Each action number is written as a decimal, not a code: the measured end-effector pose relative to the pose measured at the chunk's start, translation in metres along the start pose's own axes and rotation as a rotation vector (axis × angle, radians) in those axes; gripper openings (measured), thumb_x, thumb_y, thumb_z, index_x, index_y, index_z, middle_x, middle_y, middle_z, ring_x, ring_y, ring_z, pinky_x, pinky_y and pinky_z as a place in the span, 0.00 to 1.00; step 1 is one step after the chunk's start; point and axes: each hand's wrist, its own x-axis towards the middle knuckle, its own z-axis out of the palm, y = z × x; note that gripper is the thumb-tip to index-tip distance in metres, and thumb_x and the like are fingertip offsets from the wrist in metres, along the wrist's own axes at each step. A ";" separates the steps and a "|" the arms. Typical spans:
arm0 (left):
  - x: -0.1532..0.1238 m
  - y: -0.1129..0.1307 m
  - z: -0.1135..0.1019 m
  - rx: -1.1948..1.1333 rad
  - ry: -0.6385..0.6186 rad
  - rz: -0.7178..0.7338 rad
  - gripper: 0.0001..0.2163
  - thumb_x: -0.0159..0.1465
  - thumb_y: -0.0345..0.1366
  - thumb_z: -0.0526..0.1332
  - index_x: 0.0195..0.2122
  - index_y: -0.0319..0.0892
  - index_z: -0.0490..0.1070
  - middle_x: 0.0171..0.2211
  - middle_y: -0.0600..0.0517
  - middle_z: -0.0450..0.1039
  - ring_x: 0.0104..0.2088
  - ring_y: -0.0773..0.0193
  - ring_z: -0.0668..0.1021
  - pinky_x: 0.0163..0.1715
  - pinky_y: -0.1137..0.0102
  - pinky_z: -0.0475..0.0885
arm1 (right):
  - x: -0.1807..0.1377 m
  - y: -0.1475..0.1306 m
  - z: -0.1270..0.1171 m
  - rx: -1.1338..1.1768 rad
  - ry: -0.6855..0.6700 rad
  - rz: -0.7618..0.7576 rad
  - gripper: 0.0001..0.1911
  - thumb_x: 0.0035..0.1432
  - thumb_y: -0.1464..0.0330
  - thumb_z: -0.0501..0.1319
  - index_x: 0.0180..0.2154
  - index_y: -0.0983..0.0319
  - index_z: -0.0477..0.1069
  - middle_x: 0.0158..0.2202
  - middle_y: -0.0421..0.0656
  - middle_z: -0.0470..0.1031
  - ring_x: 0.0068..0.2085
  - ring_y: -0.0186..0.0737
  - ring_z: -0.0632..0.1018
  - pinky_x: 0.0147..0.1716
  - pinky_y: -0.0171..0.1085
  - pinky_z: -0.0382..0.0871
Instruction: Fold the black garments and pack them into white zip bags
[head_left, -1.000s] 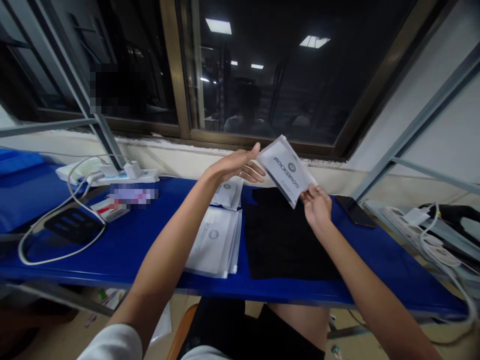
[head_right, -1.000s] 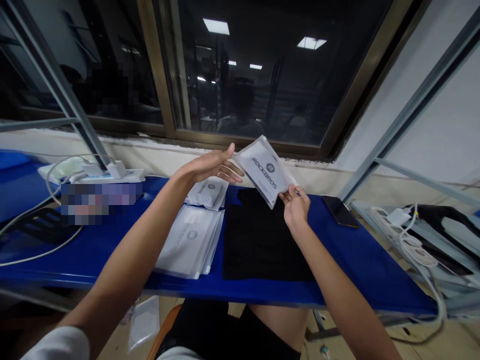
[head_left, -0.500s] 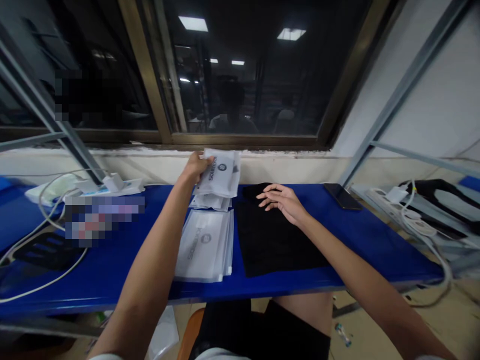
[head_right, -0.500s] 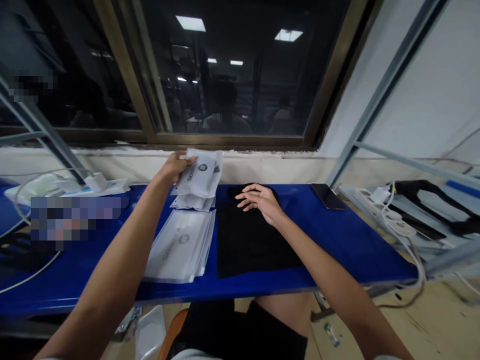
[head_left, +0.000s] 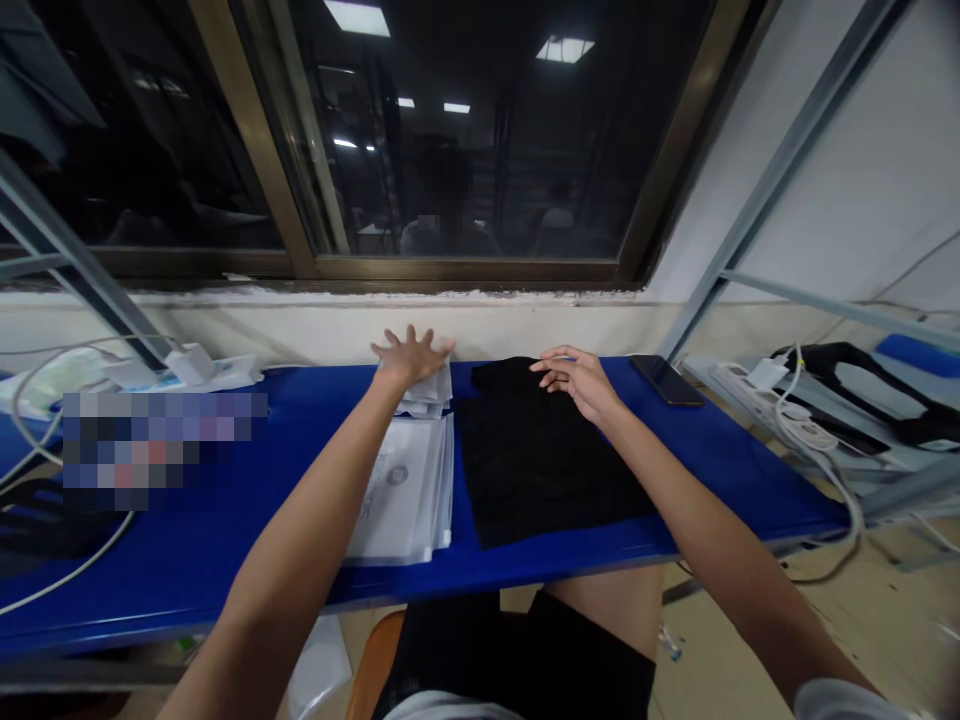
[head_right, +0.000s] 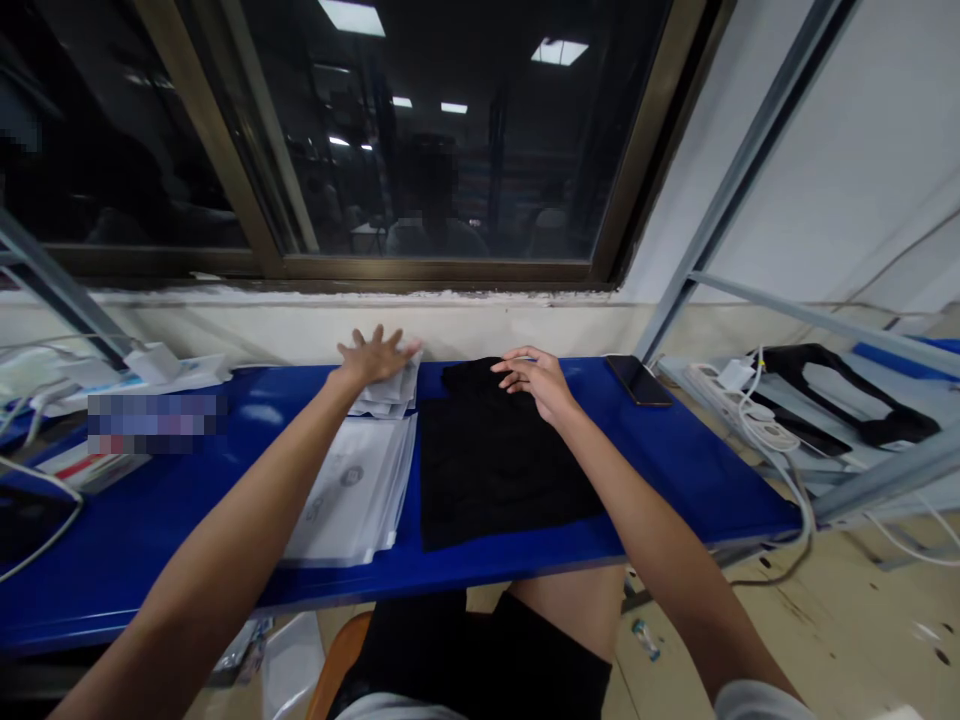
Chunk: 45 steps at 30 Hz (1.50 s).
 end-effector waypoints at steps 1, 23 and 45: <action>-0.001 0.001 0.008 0.068 -0.043 -0.005 0.39 0.64 0.65 0.47 0.70 0.48 0.58 0.74 0.41 0.44 0.70 0.20 0.41 0.59 0.25 0.40 | 0.005 0.002 -0.006 -0.056 0.049 -0.026 0.11 0.50 0.65 0.68 0.35 0.61 0.72 0.37 0.47 0.84 0.27 0.35 0.80 0.26 0.32 0.73; -0.005 0.035 -0.020 -0.297 0.239 0.601 0.22 0.68 0.40 0.59 0.59 0.34 0.69 0.61 0.37 0.69 0.64 0.50 0.67 0.65 0.59 0.59 | 0.031 0.021 -0.050 -0.571 0.070 -0.285 0.14 0.44 0.59 0.70 0.31 0.61 0.77 0.30 0.44 0.81 0.34 0.42 0.80 0.36 0.39 0.72; -0.035 0.063 0.014 -0.174 0.114 0.634 0.12 0.65 0.31 0.59 0.46 0.44 0.80 0.46 0.44 0.81 0.51 0.46 0.79 0.53 0.57 0.71 | 0.027 0.010 -0.050 -0.671 0.044 -0.333 0.14 0.46 0.63 0.68 0.37 0.60 0.79 0.34 0.45 0.81 0.38 0.48 0.80 0.40 0.44 0.73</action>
